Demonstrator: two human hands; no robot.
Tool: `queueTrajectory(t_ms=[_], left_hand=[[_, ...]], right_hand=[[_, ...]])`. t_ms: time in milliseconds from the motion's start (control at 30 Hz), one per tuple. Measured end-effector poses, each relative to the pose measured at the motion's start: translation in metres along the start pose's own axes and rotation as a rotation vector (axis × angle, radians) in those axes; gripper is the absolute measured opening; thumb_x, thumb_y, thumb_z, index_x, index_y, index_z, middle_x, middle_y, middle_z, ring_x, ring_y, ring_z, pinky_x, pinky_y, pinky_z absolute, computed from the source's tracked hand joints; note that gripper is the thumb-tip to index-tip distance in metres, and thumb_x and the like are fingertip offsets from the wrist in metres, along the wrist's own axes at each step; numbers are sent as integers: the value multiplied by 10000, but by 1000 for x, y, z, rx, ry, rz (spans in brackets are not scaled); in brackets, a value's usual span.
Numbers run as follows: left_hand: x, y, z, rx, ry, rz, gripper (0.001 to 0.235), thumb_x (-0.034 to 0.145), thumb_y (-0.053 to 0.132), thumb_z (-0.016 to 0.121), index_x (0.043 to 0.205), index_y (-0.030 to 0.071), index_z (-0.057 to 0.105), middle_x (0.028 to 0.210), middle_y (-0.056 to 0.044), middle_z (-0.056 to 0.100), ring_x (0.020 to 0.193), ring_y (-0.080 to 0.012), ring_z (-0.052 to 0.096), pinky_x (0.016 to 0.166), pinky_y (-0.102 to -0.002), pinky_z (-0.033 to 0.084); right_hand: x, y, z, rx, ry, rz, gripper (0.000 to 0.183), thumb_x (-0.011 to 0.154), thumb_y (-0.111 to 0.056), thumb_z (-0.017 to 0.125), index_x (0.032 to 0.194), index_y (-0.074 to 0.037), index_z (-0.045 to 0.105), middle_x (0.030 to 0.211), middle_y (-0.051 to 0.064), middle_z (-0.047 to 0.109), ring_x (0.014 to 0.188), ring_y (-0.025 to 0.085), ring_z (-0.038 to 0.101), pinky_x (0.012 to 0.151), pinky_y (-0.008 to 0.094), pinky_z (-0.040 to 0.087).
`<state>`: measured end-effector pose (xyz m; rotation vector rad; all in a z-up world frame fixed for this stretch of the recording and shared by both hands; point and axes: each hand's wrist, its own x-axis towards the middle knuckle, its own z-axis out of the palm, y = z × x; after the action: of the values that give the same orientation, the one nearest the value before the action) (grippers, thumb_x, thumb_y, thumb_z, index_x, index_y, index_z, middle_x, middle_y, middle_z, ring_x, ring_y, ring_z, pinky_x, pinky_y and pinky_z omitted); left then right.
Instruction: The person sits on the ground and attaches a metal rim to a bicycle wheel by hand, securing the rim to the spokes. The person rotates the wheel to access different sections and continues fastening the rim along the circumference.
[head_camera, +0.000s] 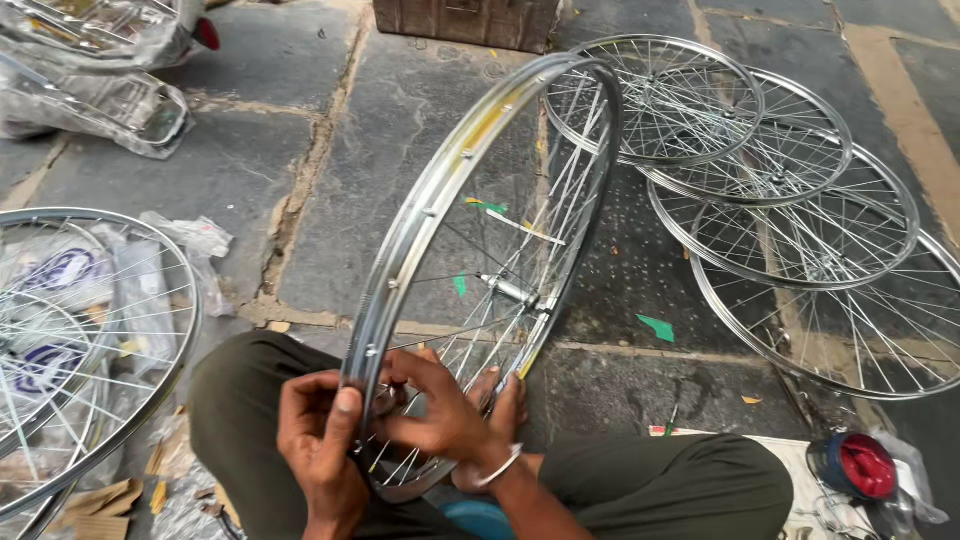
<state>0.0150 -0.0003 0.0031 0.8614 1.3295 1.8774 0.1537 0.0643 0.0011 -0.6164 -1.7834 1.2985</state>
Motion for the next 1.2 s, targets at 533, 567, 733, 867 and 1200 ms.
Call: queueTrajectory(t_ms=[533,567,733,867,1200], left_hand=[[-3,-7,-2,19,-47,63,244,1004,216,685,1079,3,594,943,-16,636,806,-53,556,727,-209,453],[-1,-6,0,16,-39,47,241,1000,217,685,1070,3,600,927,-15,634,791,-53,553,710,-210,448],[1,-5,-4,30,-46,43,224,1003,207,690,1039,-5,627,897,-21,637,793,-56,553,723,-213,443],[-2,-5,-5,51,-74,58,213,990,193,702,1038,-4,636,894,-21,631,789,-59,544,718,-217,434],[-2,-4,-1,0,-114,21,194,955,174,716,1010,5,635,882,-20,638,790,-75,582,720,-236,481]], right_hand=[[-8,-1,-5,-122,131,36,445,867,-95,770,1286,-69,621,1137,87,675,1035,201,637,975,375,492],[-6,-1,-7,-102,100,-32,533,821,-64,778,1320,-40,589,1176,115,684,1116,227,636,1021,397,437],[0,-6,-1,434,89,23,273,852,-71,759,1111,-42,676,1173,120,671,1108,212,659,1029,408,518],[-5,-4,0,-161,174,-76,552,816,-34,737,1338,2,561,1215,159,676,1145,261,615,1051,470,362],[-14,3,1,-125,164,-27,468,802,-12,721,1261,14,635,1230,139,698,1213,213,612,1085,389,439]])
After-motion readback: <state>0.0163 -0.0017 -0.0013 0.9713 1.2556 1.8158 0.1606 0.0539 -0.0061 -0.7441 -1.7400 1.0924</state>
